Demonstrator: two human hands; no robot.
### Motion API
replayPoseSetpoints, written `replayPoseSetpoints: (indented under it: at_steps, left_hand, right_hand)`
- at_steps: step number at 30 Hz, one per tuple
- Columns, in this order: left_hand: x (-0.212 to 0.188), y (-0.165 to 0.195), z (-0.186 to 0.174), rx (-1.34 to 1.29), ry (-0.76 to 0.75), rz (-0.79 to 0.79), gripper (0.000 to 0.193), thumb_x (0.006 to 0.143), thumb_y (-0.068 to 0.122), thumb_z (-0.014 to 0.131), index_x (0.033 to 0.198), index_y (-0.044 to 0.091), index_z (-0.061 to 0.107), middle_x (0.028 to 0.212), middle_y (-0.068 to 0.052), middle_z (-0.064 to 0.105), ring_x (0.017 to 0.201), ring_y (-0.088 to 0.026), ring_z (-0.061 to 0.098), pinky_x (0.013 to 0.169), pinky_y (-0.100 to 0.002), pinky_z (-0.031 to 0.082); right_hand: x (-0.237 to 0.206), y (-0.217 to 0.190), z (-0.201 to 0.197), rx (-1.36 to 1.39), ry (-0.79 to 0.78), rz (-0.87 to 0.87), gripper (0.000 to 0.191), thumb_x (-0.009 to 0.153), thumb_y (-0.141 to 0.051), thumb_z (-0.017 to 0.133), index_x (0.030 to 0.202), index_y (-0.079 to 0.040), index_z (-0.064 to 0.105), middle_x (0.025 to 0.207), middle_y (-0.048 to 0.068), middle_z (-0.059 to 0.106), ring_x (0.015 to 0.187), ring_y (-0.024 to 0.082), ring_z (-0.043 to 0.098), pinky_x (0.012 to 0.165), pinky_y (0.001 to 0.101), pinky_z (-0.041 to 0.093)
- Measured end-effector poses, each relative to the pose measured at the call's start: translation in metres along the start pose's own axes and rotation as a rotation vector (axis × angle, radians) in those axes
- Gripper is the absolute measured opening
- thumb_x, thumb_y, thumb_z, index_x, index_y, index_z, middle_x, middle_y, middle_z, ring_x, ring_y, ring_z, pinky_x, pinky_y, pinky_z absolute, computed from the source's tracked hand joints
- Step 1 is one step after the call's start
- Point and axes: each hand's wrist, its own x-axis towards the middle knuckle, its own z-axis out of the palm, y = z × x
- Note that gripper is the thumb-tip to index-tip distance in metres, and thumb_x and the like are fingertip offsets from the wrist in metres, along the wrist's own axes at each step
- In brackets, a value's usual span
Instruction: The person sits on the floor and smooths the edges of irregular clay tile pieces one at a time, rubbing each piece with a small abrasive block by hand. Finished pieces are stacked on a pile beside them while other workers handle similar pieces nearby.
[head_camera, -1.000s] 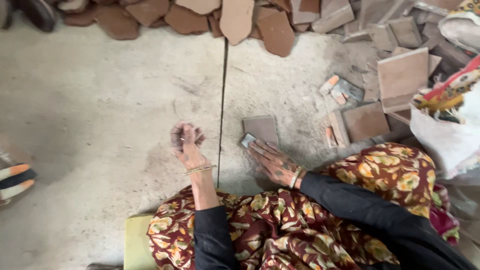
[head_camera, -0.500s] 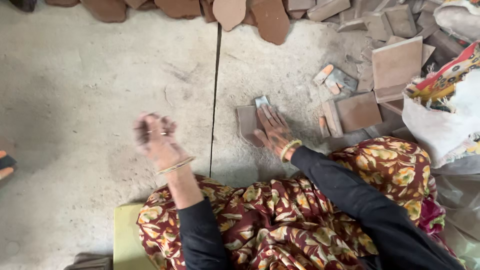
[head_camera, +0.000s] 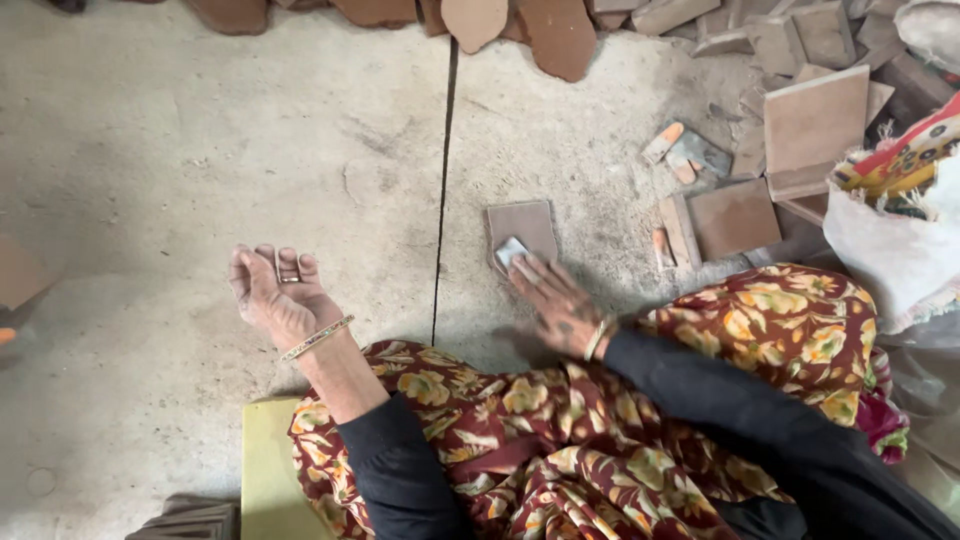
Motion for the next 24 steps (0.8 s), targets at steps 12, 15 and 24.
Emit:
replayPoseSetpoints:
  at_steps: [12, 15, 24]
  left_hand:
    - [-0.004, -0.009, 0.006, 0.029, -0.045, -0.098, 0.024, 0.096, 0.019, 0.080, 0.111, 0.011, 0.063, 0.094, -0.002, 0.067, 0.081, -0.016, 0.064, 0.071, -0.032, 0.053]
    - [-0.008, -0.008, 0.012, 0.046, -0.011, -0.132, 0.024, 0.094, 0.020, 0.079, 0.110, 0.012, 0.063, 0.092, -0.002, 0.067, 0.079, -0.016, 0.063, 0.069, -0.031, 0.054]
    - [-0.031, -0.068, 0.042, 0.508, -0.089, -0.328, 0.009, 0.094, 0.022, 0.073, 0.092, 0.015, 0.068, 0.088, -0.001, 0.071, 0.066, -0.009, 0.060, 0.058, -0.022, 0.050]
  right_hand:
    - [-0.006, 0.023, 0.001, -0.387, -0.292, -0.256, 0.082, 0.099, -0.060, 0.034, 0.164, -0.013, 0.015, 0.170, 0.007, 0.009, 0.157, 0.020, 0.007, 0.127, 0.0457, 0.010]
    - [-0.013, 0.023, 0.000, -0.180, -0.220, -0.160, 0.083, 0.102, -0.063, 0.036, 0.163, -0.011, 0.017, 0.170, 0.007, 0.011, 0.158, 0.021, 0.008, 0.129, 0.0452, 0.009]
    - [0.039, 0.012, -0.060, -0.070, -0.562, 0.252, 0.086, 0.101, -0.067, 0.034, 0.164, -0.011, 0.016, 0.170, 0.009, 0.012, 0.159, 0.021, 0.007, 0.131, 0.0446, 0.003]
